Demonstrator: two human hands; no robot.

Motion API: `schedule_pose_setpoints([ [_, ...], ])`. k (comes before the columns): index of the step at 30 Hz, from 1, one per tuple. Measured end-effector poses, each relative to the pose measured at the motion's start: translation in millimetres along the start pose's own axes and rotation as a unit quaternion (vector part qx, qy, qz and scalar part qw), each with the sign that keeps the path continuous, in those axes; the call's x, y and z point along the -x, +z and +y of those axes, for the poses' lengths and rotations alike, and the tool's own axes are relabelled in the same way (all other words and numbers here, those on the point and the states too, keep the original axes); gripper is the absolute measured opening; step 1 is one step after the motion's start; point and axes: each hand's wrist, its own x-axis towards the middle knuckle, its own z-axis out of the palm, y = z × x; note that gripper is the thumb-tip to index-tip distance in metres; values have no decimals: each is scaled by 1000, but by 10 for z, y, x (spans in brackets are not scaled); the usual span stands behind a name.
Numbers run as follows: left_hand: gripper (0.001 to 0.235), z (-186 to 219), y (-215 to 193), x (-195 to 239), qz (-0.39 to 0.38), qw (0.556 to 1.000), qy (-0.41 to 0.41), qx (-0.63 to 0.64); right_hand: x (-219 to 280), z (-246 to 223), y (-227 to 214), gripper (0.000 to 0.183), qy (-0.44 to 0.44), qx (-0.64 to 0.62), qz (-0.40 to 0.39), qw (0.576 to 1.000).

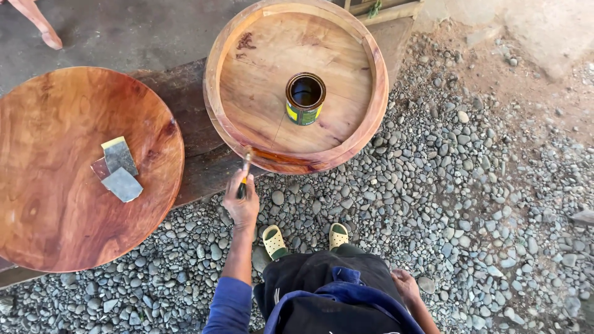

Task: The person applies a dark liquid finish to a round wooden tabletop using a brush. They dip the brush into a can placed on the table and spread the finish across the surface and edges, occasionally rotating the table to reach different areas.

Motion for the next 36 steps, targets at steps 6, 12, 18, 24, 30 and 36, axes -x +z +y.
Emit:
schedule_pose_setpoints([
  [6, 23, 353, 507, 341, -101, 993, 48, 22, 170, -114, 108, 49, 1, 53, -12, 999],
  [12, 24, 547, 791, 709, -186, 967, 61, 164, 577, -1019, 171, 57, 68, -29, 5, 997],
  [18, 17, -367, 221, 166, -135, 956, -103, 239, 728, -1072, 236, 61, 43, -52, 12, 998],
  [24, 19, -816, -80, -134, -8, 998, -21, 60, 635, -368, 398, 55, 65, 8, 23, 998],
  [30, 10, -307, 336, 510, -72, 990, 31, 118, 507, -108, 456, 52, 15, 33, 7, 999],
  [36, 16, 193, 453, 875, -263, 949, 99, 141, 899, -1045, 412, 56, 72, -6, 9, 997],
])
